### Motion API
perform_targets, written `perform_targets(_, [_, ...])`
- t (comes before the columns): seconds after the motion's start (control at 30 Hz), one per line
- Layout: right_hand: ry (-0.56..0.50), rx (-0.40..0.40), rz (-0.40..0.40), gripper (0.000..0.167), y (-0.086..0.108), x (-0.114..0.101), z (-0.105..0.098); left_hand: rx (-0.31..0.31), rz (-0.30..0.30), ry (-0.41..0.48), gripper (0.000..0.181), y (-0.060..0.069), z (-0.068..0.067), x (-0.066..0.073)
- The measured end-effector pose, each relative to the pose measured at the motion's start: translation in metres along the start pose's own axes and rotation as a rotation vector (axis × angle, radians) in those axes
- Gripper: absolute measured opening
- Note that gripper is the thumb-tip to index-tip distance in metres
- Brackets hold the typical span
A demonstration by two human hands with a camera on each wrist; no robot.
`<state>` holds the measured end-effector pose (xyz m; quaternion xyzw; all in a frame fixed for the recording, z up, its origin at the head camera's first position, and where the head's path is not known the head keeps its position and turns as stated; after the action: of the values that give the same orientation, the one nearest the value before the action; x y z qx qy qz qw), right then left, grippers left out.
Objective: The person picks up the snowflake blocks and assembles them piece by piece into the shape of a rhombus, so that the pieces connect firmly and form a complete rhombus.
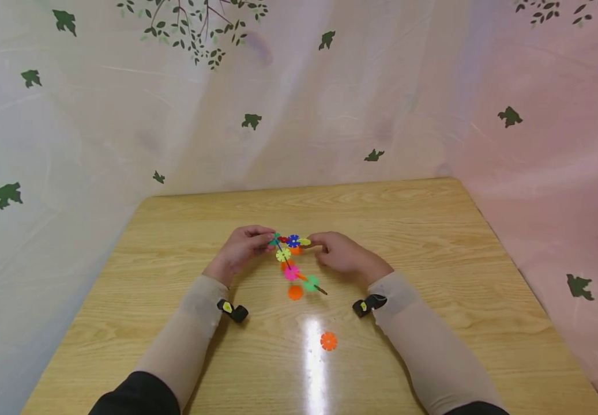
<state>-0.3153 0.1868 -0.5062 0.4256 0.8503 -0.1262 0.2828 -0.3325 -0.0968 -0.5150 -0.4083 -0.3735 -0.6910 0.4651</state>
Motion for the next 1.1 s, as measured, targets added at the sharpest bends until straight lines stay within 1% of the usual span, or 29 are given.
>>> perform_targets(0.07, [-0.005, -0.015, -0.009, 0.028, -0.001, 0.000, 0.002, -0.001, -0.007, -0.006, 0.014, 0.000, 0.000, 0.000])
perform_targets(0.17, [-0.048, -0.017, 0.013, 0.020, -0.002, 0.002, 0.002, -0.007, -0.005, -0.008, 0.015, 0.001, 0.000, 0.000])
perform_targets(0.2, [-0.058, -0.011, 0.028, 0.018, -0.002, 0.003, 0.001, -0.011, -0.002, -0.008, 0.015, 0.001, 0.000, 0.000])
perform_targets(0.27, [-0.065, 0.025, 0.063, 0.018, 0.000, 0.006, -0.003, -0.026, 0.008, -0.002, 0.017, 0.001, 0.001, -0.001])
perform_targets(0.3, [-0.061, 0.046, 0.085, 0.018, 0.001, 0.008, -0.005, -0.035, 0.014, 0.000, 0.017, 0.001, 0.002, -0.002])
perform_targets(0.4, [-0.011, 0.096, 0.149, 0.011, 0.005, 0.013, -0.011, -0.055, 0.032, 0.010, 0.020, 0.001, 0.003, -0.005])
perform_targets(0.43, [0.010, 0.103, 0.164, 0.010, 0.005, 0.015, -0.012, -0.059, 0.036, 0.015, 0.020, 0.000, 0.004, -0.006])
perform_targets(0.5, [0.039, 0.096, 0.182, 0.015, 0.006, 0.016, -0.013, -0.061, 0.046, 0.020, 0.021, 0.000, 0.005, -0.007])
perform_targets(0.63, [0.082, 0.043, 0.183, 0.025, 0.007, 0.015, -0.013, -0.061, 0.063, 0.019, 0.023, 0.000, 0.008, -0.011])
perform_targets(0.7, [0.096, 0.027, 0.176, 0.023, 0.008, 0.015, -0.012, -0.060, 0.065, 0.011, 0.023, -0.001, 0.009, -0.012])
perform_targets(0.8, [0.104, 0.019, 0.145, 0.012, 0.007, 0.016, -0.011, -0.054, 0.063, 0.003, 0.021, -0.001, 0.011, -0.014])
perform_targets(0.87, [0.102, 0.020, 0.125, 0.010, 0.006, 0.018, -0.010, -0.048, 0.062, 0.000, 0.021, -0.001, 0.012, -0.014])
perform_targets(0.93, [0.099, 0.024, 0.114, 0.012, 0.005, 0.019, -0.009, -0.044, 0.063, -0.003, 0.021, -0.001, 0.012, -0.014])
perform_targets(1.1, [0.110, 0.034, 0.117, 0.022, 0.005, 0.018, -0.009, -0.037, 0.064, -0.005, 0.022, -0.001, 0.013, -0.014])
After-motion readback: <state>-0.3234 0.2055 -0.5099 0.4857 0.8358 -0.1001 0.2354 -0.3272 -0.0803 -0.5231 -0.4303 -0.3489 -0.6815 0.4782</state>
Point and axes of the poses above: each hand's wrist, its own y-axis away from the middle knuckle, its own z-axis out of the palm, x = y × z, the point moved 1 cm from there along -y, towards the middle knuckle, and after that the axes turned 12 degrees about y, right-handed, at the moved point
